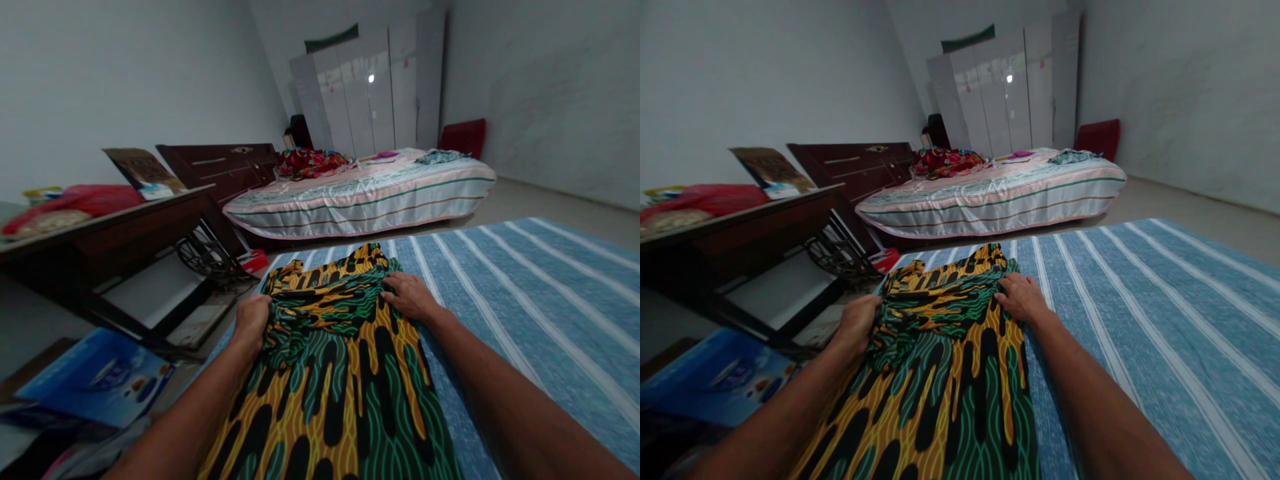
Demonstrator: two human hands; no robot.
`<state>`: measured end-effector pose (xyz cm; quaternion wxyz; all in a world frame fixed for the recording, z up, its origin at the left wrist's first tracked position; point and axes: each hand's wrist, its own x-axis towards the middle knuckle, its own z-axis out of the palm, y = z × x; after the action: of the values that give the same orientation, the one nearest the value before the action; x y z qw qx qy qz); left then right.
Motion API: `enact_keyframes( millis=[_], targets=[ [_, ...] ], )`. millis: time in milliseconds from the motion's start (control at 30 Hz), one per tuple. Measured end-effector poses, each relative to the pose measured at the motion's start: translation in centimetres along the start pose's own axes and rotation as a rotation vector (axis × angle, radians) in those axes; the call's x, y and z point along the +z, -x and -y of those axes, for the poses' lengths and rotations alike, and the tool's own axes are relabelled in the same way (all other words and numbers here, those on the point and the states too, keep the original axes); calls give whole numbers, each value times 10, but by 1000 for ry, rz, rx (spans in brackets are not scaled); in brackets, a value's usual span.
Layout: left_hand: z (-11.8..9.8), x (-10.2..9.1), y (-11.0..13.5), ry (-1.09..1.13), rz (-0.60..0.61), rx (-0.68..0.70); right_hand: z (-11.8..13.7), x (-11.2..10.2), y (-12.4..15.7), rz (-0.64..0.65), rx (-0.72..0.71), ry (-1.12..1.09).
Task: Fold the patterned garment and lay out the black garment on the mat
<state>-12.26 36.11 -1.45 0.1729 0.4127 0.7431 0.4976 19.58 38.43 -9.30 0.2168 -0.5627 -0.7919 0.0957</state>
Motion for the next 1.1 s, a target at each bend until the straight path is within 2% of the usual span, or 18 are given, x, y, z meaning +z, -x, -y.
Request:
enact_keyframes(
  millis=[167, 333, 467, 600, 700, 833, 933, 1100],
  targets=[
    [-5, -7, -7, -451, 74, 250, 0, 0, 0, 2, 0, 5],
    [-5, -26, -8, -547, 105, 285, 0, -1, 0, -6, 3, 11],
    [-5, -35, -9, -829, 204, 354, 1, -1, 0, -9, 5, 12],
    [-8, -29, -8, -1147, 280, 393, 1, -1, 0, -13, 2, 16],
    [-10, -21, -2, -1300, 299, 386, 0, 0, 0, -12, 0, 20],
    [-18, -13, 3, -1386, 283, 396, 0, 0, 0, -5, -4, 21],
    [-23, -11, 2, -1447, 335, 415, 1, -1, 0, -4, -8, 22],
    [-34, -3, 2, -1458, 363, 514, 2, -2, 0, 1, 8, 34]
  ],
)
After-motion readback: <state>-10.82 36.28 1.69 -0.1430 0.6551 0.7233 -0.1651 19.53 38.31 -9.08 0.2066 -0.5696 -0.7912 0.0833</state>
